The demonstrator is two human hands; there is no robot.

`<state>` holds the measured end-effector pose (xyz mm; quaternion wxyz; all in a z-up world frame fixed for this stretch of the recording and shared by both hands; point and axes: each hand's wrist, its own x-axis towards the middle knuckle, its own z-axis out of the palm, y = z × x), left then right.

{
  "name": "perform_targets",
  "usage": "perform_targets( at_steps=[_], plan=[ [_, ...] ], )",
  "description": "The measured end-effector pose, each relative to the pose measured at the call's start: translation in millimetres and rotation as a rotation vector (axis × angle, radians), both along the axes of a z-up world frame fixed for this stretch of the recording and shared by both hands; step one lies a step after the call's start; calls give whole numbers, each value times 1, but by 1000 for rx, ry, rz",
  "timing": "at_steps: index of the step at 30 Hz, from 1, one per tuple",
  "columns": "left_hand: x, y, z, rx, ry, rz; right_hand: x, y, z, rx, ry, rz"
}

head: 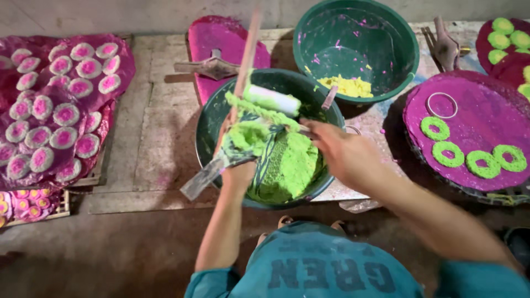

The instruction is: The person uses a manual dough press to scoop green and yellow dough from bowls and form circular pieces on a pink tray. The person repeatedly fills the press, compresses the dough, and releases the shaped pieces onto the tray.

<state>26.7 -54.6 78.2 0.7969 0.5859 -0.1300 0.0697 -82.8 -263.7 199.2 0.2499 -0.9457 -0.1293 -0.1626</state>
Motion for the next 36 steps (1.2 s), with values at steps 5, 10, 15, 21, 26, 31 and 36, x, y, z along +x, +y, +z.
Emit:
perform_targets(
  at_steps=[5, 10, 15, 21, 26, 31, 36],
  plan=[
    [9, 6, 9, 951, -520, 436, -9, 31, -92, 387, 124, 124],
    [19, 17, 13, 933, -436, 354, -20, -5, -112, 405, 778, 37],
    [3, 2, 15, 1113, -496, 336, 23, -25, -125, 577, 180, 134],
    [22, 8, 8, 1160, -525, 316, 0, 11, -126, 447, 355, 13],
    [27, 15, 4, 1200, -532, 300, 9, -14, -99, 331, 358, 93],
    [8, 14, 24, 1226, -571, 288, 16, -32, -102, 537, 383, 74],
    [6, 16, 50, 1125, -436, 214, 16, -28, -107, 644, 483, -6]
  ],
)
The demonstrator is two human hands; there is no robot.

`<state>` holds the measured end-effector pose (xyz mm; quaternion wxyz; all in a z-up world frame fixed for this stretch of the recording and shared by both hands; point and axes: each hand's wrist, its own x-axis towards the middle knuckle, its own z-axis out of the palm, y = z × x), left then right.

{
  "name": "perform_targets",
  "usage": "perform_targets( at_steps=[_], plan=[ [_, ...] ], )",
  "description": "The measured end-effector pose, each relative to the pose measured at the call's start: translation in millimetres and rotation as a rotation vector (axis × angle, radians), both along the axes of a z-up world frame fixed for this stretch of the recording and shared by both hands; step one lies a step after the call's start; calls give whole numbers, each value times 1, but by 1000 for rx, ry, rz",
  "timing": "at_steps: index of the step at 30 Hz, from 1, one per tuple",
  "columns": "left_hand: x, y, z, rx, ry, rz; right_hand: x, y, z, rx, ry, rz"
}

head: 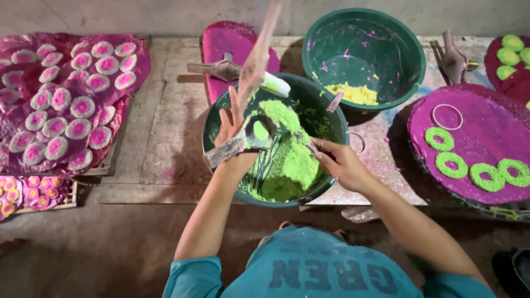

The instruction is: The person uses a manual dough press to scoop green and yellow dough from bowls and form circular pieces on a pink tray. The person repeatedly fills the press, compresses the dough, and releases the shaped pieces onto the tray.

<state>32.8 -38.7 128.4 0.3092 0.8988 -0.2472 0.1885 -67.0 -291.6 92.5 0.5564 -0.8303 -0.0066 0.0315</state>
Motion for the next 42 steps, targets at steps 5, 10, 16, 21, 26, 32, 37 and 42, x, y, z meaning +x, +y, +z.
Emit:
perform_targets(
  at_steps=[5, 10, 16, 21, 26, 32, 37, 42],
  plan=[
    [9, -2, -38, -74, -218, -77, -4, -6, -5, -48, -162, 166],
    [41, 1, -104, -826, 453, 12, -20, -18, -19, 237, 138, -51],
    [41, 19, -116, -1377, 831, 51, -26, -26, -31, 8, 175, 192],
    [-35, -41, -94, -1415, 1023, -499, -14, -42, 4, 111, -392, 46],
    [-105, -120, -96, -1299, 1957, -903, -33, -74, 34, 1154, -416, -113],
    [-123, -191, -61, -892, 1309, -1018, -97, -177, 58, 931, -463, 34],
    [-124, -240, -16, -52, 744, -803, -165, -238, 53, 787, -307, 38],
    [-156, -311, -6, -57, 780, -890, -180, -270, 61, -417, -1070, 154]
  ],
)
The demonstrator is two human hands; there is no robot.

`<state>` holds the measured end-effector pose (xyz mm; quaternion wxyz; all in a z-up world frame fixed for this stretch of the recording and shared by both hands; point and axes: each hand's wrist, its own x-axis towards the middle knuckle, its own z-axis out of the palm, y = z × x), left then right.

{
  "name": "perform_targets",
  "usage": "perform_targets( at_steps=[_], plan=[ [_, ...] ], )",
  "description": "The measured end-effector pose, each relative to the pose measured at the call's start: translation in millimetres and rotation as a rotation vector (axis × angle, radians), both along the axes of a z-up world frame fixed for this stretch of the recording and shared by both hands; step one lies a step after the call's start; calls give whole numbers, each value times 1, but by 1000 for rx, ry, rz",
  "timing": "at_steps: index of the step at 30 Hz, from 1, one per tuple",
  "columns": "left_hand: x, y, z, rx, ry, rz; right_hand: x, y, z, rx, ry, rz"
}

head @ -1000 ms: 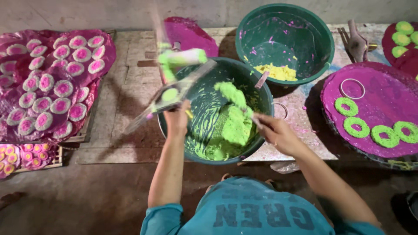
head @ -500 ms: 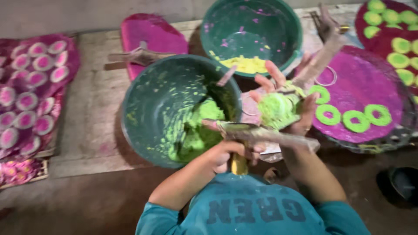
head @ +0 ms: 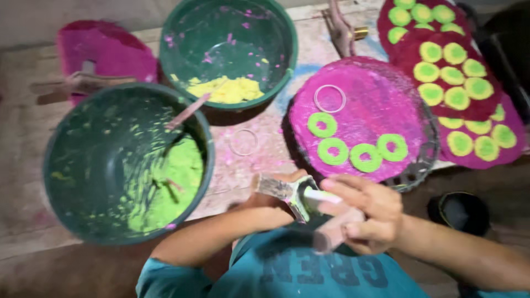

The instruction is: The person uses a manual dough press to scoop green and yellow dough from bowls and form circular pieces on a pink tray. The person repeatedly fills the press, compresses the dough, and releases the shaped pieces onto the tray.

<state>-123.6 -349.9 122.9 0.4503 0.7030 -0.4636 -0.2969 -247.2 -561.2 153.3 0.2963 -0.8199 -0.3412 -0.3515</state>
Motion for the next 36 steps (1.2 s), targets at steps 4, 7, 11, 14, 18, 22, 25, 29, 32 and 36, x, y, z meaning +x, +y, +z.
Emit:
perform_targets(
  at_steps=[4, 7, 11, 14, 18, 22, 25, 29, 32, 36],
  plan=[
    [-21, -43, -11, -6, 133, -42, -7, -16, -2, 54, 212, -74],
    [-7, -69, -18, 8, 213, -88, -17, -47, -7, 91, 350, -162],
    [10, -92, -26, 51, 370, -114, -30, -112, -23, 755, 1317, 339],
    [28, -111, -40, 101, 460, -123, -47, -132, -54, 711, 1547, 466],
    [116, -144, -108, 48, 513, -118, -81, -134, -96, 981, 1421, 158],
    [178, -178, -229, -23, -250, 414, -105, -127, -114, 1087, 1222, 13],
    [202, -195, -293, 48, 509, 606, -112, -123, -114, 1162, 1142, -110],
    [192, -189, -314, -155, 1033, 590, -117, -115, -116, 1284, 1033, -135],
    [139, -163, -309, -228, 903, 722, -122, -122, -127, 1323, 1017, -182],
    [53, -122, -280, -162, 626, 887, -133, -132, -159, 1341, 1023, -312]
  ],
)
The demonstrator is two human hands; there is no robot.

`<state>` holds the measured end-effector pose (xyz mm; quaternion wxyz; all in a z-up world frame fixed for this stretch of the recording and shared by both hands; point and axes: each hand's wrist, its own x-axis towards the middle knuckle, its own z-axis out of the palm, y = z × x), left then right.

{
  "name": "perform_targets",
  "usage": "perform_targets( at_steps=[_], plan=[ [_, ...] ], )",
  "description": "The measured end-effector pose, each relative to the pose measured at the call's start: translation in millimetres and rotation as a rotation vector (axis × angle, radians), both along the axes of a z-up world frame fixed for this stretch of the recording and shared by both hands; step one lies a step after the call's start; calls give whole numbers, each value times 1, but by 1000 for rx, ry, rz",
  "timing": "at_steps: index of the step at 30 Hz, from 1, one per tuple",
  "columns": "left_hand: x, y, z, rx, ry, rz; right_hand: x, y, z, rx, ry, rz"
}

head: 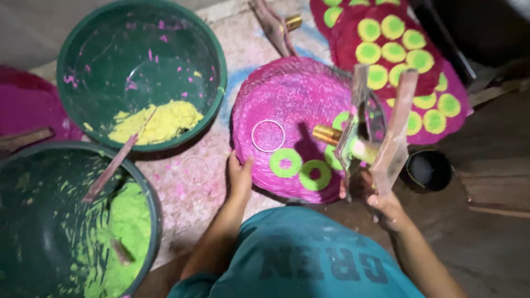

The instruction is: The person uses a manual dough press to scoop green and yellow dough from bowls and form circular pieces on a pink tray. The person repeatedly fills the press, compresses the dough, and releases the shaped pieces onto the tray.

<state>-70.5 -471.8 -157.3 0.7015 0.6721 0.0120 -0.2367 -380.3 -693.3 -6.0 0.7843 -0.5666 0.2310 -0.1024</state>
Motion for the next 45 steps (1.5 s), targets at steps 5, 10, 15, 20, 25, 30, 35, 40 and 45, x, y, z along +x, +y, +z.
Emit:
perform_targets(
  at_steps=[5, 10, 15, 20, 25, 30, 35, 40, 45],
  plan=[
    [-29, 30, 96, 245, -568, -30, 7, -10, -12, -61, 95, 2],
    [34, -5, 181, -714, -76, -282, 60, -14, 25, 206, 51, 538],
    [65, -31, 211, -1444, 440, -754, 104, -1, 71, 479, 353, 716],
    [75, -65, 195, -1516, 406, -608, 136, -44, 109, 134, 564, 790],
    [93, -85, 160, -1627, 457, -484, 165, -42, 114, -141, 695, 690],
    [108, -77, 133, -1741, 495, -455, 188, -17, 109, -396, 757, 745],
    [106, -70, 117, -1695, 517, -420, 197, -5, 106, -399, 727, 770],
    [88, -90, 105, -1695, 576, -353, 190, -10, 115, -540, 810, 717],
    [104, -115, 111, -1775, 504, -448, 200, -12, 120, -742, 765, 637]
  ],
)
